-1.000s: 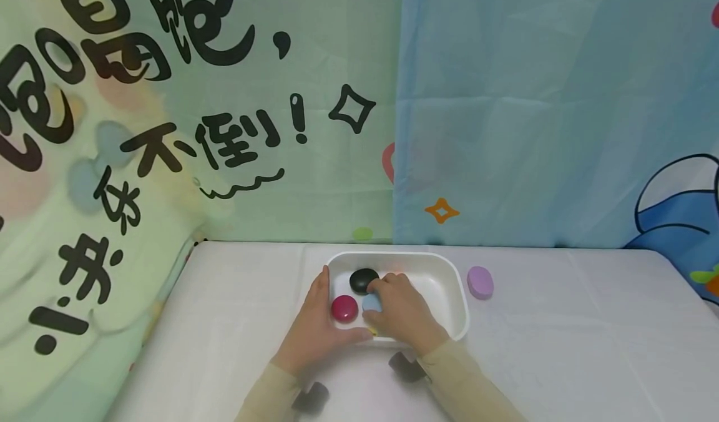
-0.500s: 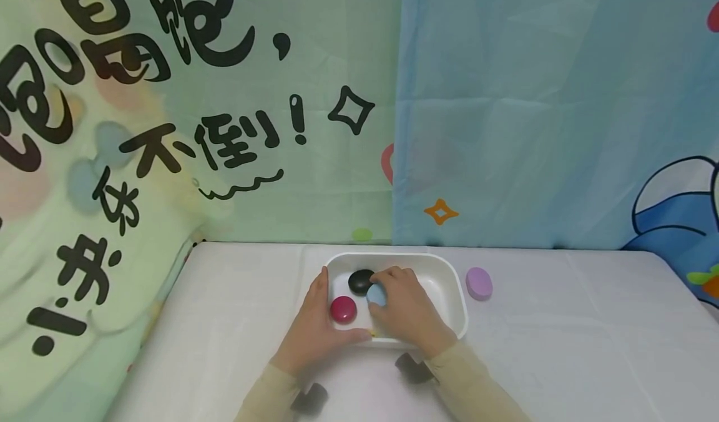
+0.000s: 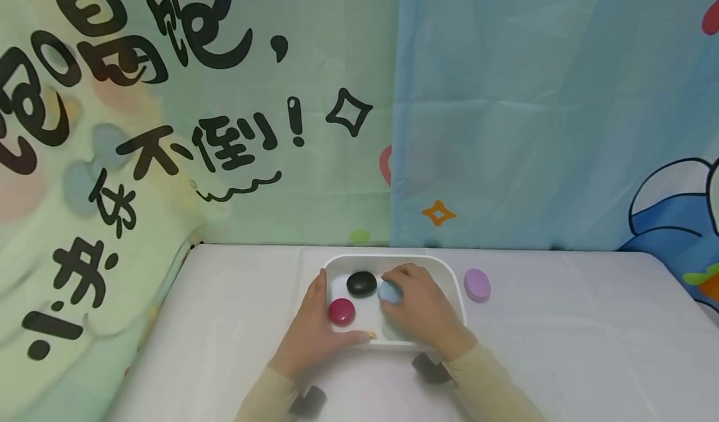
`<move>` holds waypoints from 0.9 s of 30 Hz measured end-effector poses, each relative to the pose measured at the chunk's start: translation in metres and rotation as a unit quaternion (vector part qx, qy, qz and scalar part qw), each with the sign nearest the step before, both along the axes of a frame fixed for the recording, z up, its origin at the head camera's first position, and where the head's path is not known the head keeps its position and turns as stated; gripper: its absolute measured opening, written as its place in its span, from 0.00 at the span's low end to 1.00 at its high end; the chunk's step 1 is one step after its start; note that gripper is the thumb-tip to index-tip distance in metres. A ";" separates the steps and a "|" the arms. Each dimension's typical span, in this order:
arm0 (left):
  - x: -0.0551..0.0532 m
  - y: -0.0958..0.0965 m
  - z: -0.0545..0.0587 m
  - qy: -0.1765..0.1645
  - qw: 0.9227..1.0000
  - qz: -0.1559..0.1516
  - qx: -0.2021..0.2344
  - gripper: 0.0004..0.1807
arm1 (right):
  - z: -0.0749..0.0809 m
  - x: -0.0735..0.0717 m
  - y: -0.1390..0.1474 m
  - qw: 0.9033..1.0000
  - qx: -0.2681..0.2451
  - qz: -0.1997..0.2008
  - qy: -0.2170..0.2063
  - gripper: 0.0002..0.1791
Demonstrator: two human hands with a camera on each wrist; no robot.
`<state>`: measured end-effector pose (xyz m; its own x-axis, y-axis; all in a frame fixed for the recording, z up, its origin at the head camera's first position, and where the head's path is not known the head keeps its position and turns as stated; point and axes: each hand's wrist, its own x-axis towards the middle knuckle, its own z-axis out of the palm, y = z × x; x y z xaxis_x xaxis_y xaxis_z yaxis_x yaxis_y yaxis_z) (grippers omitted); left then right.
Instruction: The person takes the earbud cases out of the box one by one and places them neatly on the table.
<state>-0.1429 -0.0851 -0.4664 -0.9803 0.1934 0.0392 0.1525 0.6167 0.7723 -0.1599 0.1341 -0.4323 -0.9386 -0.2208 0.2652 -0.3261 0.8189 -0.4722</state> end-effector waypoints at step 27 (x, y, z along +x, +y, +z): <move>-0.001 0.000 -0.009 0.024 1.000 0.001 0.013 0.76 | 0.023 0.007 0.057 0.999 0.013 0.019 0.046 0.21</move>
<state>-0.1441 -0.0849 -0.4758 -0.9777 0.1892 0.0917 0.1886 0.5965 0.7801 -0.1532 0.1914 -0.4097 -0.9012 -0.2635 0.3442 -0.3981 0.8172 -0.4167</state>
